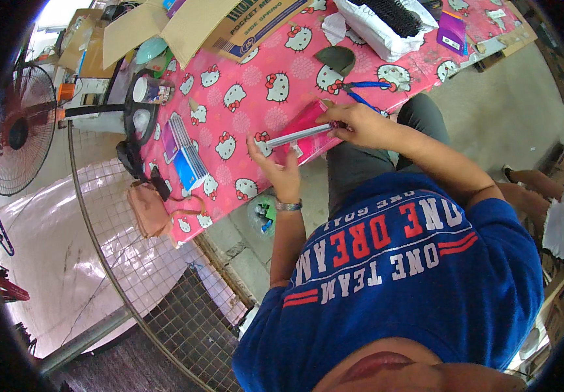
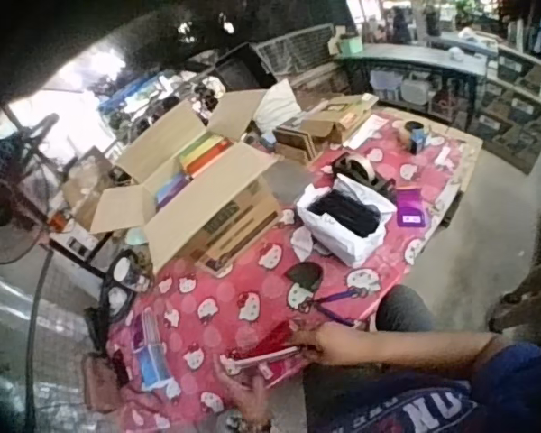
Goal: The person organizes paper sheets, covers, and a spiral binding to assemble notebooks by hand at a table.
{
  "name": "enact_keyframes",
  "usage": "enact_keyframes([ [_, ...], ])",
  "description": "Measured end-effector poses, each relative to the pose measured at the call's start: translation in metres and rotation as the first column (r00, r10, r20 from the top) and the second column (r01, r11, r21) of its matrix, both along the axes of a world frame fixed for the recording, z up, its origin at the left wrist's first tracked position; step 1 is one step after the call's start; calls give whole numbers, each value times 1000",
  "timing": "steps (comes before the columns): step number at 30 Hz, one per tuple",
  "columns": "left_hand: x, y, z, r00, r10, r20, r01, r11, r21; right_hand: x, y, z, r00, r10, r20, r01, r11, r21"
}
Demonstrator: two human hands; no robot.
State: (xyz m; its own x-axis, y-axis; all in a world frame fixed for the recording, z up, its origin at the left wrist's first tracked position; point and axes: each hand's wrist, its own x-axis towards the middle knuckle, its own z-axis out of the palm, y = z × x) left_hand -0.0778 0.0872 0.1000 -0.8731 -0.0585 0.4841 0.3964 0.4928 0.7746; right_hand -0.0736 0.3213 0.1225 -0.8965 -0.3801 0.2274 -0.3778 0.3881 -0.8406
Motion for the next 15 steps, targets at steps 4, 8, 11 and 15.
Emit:
enact_keyframes([
  [4, 0, -26, -16, 917, -212, 338, 43, 895, 445, -3, -2, -5, 1000, -18, 15, 20, 996, -92],
  [8, -2, -31, -27, 944, -136, 300, -7, 903, 429, -6, -1, -1, 998, -22, 55, 28, 994, -104],
  [11, -3, -36, -28, 933, -105, 344, -31, 930, 365, -7, -1, 3, 998, -34, 59, 39, 996, -77],
  [15, -4, -29, -18, 954, -46, 296, -53, 946, 319, -9, -1, -1, 998, -55, 32, 58, 992, -109],
])
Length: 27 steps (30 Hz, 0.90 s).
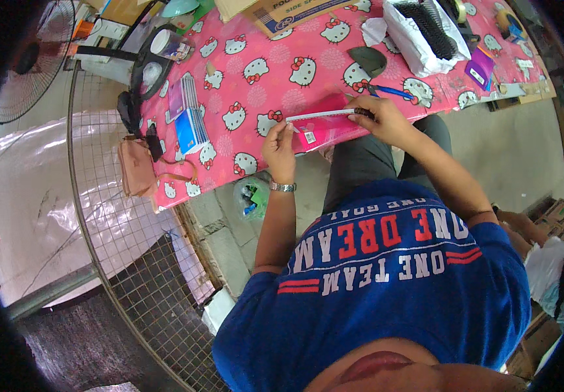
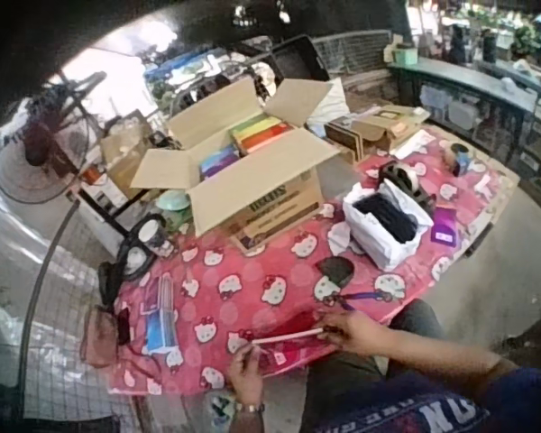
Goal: The person organizes paper sheets, covers, and a spiral binding to assemble notebooks by hand at a table.
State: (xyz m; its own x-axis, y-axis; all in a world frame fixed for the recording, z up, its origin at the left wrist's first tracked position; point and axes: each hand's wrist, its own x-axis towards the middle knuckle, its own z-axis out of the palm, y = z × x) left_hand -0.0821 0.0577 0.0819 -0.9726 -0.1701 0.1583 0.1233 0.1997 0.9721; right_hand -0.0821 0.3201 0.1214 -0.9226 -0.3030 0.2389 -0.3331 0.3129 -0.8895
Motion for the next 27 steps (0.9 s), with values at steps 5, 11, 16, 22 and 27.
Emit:
enact_keyframes([
  [5, 5, 2, 1, 998, 58, -23, -59, 998, -35, 1, -2, 5, 999, -16, 41, 15, 999, 46],
  [11, 1, 1, 4, 999, 15, -41, -9, 991, 135, 3, 2, 5, 1000, 4, -23, -1, 994, 113],
  [16, 7, 1, 0, 1000, 26, 13, -27, 996, 85, 6, 2, 5, 999, 24, 39, -27, 997, 69],
  [22, 11, 10, -5, 993, 113, 31, -116, 983, 145, 4, 6, 2, 996, 71, 47, -72, 997, 32],
  [27, 20, 24, -10, 981, 193, 37, -193, 981, -1, 5, 7, 2, 997, 60, 41, -60, 998, 14],
])
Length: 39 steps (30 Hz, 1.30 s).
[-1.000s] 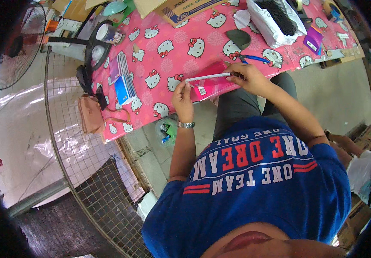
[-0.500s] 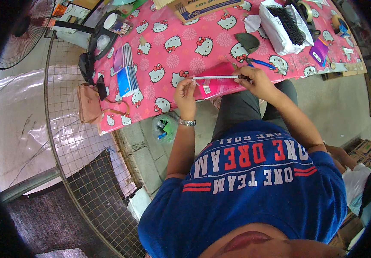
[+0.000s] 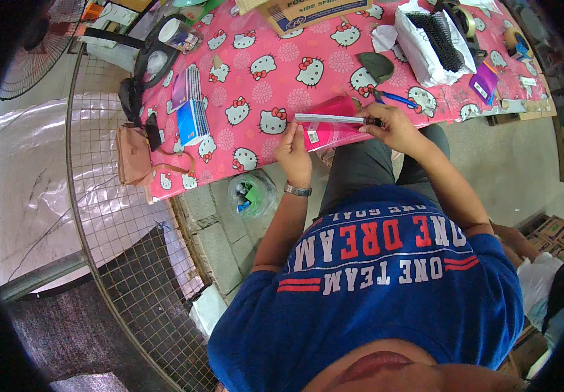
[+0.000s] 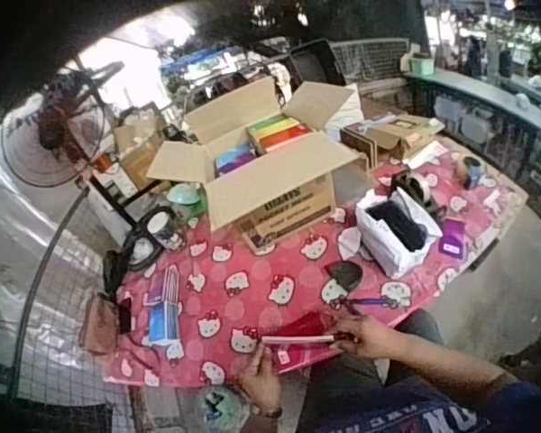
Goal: The person organizes paper sheets, covers, and a spiral binding to assemble notebooks by hand at a table.
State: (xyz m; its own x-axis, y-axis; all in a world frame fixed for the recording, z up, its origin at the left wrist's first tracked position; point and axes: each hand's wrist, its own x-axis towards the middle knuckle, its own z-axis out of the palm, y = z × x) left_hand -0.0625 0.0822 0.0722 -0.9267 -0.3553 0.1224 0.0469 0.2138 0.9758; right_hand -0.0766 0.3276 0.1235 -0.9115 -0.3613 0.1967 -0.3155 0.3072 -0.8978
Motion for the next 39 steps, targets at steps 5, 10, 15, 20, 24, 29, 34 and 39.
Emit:
enact_keyframes([
  [5, 3, 16, 5, 1000, 22, -13, -20, 993, 117, 3, 1, 2, 1000, -4, 5, 4, 1000, -8],
  [10, -3, 7, -4, 994, 5, -108, 2, 998, 69, 3, -1, -5, 1000, -26, 3, 26, 1000, -6],
  [15, -3, 4, -7, 1000, 28, -4, -27, 996, 82, 4, -1, -3, 999, -49, 8, 49, 999, -8],
  [20, -3, 13, 4, 999, 37, -36, -36, 999, 16, 6, -3, -3, 997, -70, -37, 71, 997, 6],
  [24, 1, 8, 3, 998, 21, 59, -23, 999, 39, 9, -9, 0, 993, -118, -16, 119, 993, 19],
  [29, 5, 35, 44, 923, -160, -351, -51, 851, -522, 10, -6, -6, 993, -96, -68, 97, 995, 11],
  [34, -7, 55, 42, 815, -563, -137, 239, 542, -806, 9, -6, -9, 986, -95, -138, 96, 995, -3],
  [39, -17, 54, 44, 797, -585, -149, 284, 581, -763, 15, 2, 4, 984, -114, -136, 117, 993, 19],
])
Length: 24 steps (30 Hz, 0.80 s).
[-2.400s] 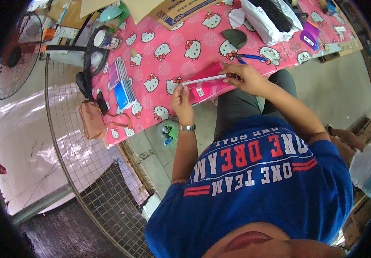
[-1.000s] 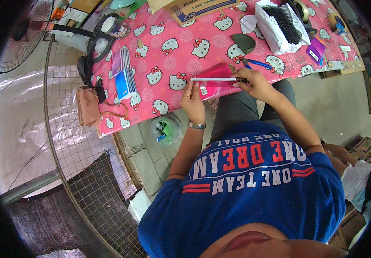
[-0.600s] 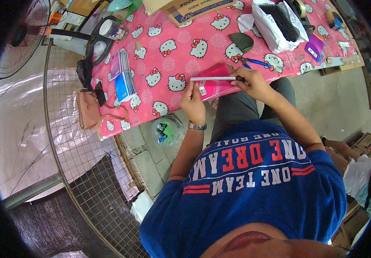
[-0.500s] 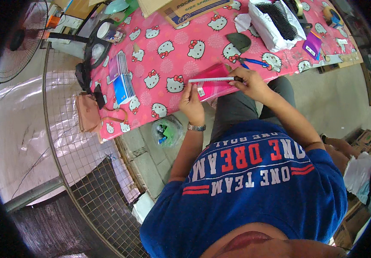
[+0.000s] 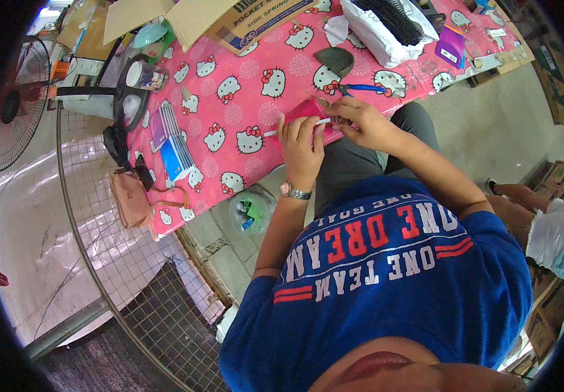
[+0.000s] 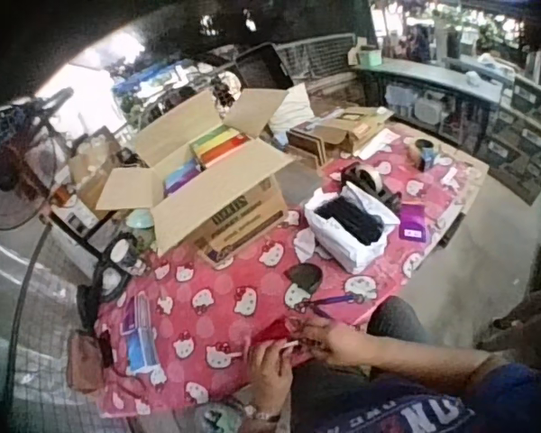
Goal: The person organizes paper sheets, covers, and a spiral binding to assemble notebooks by hand at a table.
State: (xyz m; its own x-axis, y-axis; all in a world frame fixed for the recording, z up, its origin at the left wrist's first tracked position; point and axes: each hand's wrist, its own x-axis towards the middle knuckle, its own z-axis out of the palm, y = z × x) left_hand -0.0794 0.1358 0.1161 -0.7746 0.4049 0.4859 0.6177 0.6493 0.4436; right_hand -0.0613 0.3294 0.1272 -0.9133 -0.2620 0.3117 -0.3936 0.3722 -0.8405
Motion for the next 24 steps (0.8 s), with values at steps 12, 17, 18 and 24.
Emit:
enact_keyframes([
  [12, -3, 0, 17, 988, -45, 146, 56, 996, -70, -10, 19, 2, 971, 128, -200, -102, 986, 134],
  [17, -2, 1, 17, 992, -66, 106, 78, 990, -114, -11, 18, -1, 965, 148, 215, -119, 983, -141],
  [18, -1, 1, 17, 994, -76, 80, 86, 988, -129, -10, 19, 0, 966, 144, 217, -115, 983, -142],
  [24, 3, 6, 19, 996, -69, 51, 79, 970, -231, -14, 23, 15, 986, 161, 37, -165, 974, 153],
])
